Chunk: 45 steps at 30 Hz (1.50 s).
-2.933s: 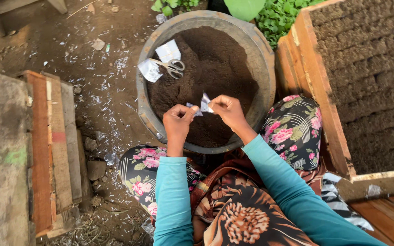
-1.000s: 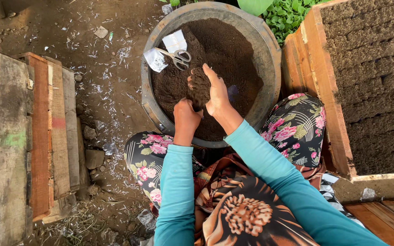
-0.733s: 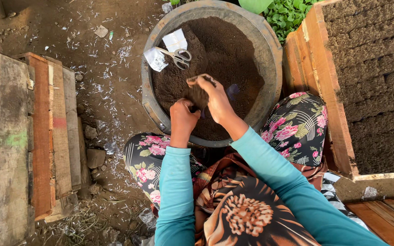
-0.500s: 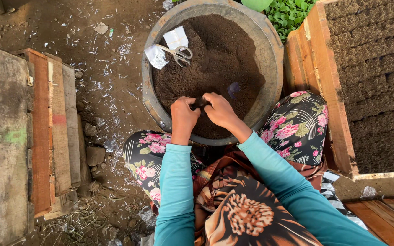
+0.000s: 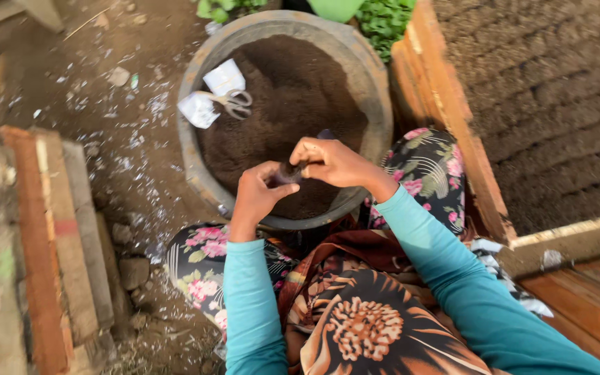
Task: The person scoops soil from a large bucket and places it into a wooden seedling tray. They use a small purple tool to make holes in the soil, then open a seed packet and drop seeds into the holes. The person repeats this process, filling the tray with soil and seeds.
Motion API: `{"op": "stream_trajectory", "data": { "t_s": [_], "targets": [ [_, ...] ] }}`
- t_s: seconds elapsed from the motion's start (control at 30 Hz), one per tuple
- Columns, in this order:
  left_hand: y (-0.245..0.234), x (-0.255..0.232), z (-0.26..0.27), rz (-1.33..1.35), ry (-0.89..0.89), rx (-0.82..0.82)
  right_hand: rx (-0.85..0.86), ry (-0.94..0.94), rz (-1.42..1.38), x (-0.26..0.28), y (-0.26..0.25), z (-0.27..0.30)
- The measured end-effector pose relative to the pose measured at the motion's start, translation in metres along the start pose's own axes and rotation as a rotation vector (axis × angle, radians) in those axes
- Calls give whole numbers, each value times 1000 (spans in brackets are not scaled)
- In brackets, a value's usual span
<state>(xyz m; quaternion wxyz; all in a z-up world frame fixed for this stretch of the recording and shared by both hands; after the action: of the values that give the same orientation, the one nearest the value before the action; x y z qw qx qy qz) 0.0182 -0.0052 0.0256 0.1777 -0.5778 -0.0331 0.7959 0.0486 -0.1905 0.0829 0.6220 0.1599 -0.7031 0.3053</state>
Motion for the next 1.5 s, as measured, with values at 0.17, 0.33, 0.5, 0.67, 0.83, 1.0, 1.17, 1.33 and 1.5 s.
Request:
{"op": "stream_trajectory", "data": {
  "t_s": [0.17,0.33,0.5,0.67,0.83,1.0,1.17,1.33,1.5],
  "targets": [
    [28,-60,19,5,26,40,-48,45,127,18,-12,29],
    [54,-68,8,24,88,149,-234,-4,309,22,-55,81],
    [29,-34,-2,-17,33,-24,-811,21,823,69,-159,196],
    [16,-42,13,-25,-107,-81,-1181,272,1476,-2,-293,407],
    [18,-30,7,4,-143,-54,-1487,878,1589,-49,-368,531],
    [19,-27,6,-8,-156,-33,-984,885,1521,-80,-395,538],
    [15,-20,5,9,-128,-31,-914,711,1296,-70,-383,537],
    [13,-18,7,148,-107,-38,-957,680,1036,-51,-368,518],
    [8,-25,7,244,4,-136,-824,528,1816,-50,-344,451]
  ]
}}
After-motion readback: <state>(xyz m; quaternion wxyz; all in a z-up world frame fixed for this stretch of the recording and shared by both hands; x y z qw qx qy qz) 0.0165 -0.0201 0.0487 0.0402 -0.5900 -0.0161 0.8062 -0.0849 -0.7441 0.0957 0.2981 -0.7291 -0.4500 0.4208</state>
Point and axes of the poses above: each hand's wrist, its own z-axis away from the middle knuckle, its own y-axis out of the palm, x = y × z, the point moved 3 cm from there along -z, towards the middle knuckle, and after that the axes turned 8 degrees about -y, right-handed, at the moved point
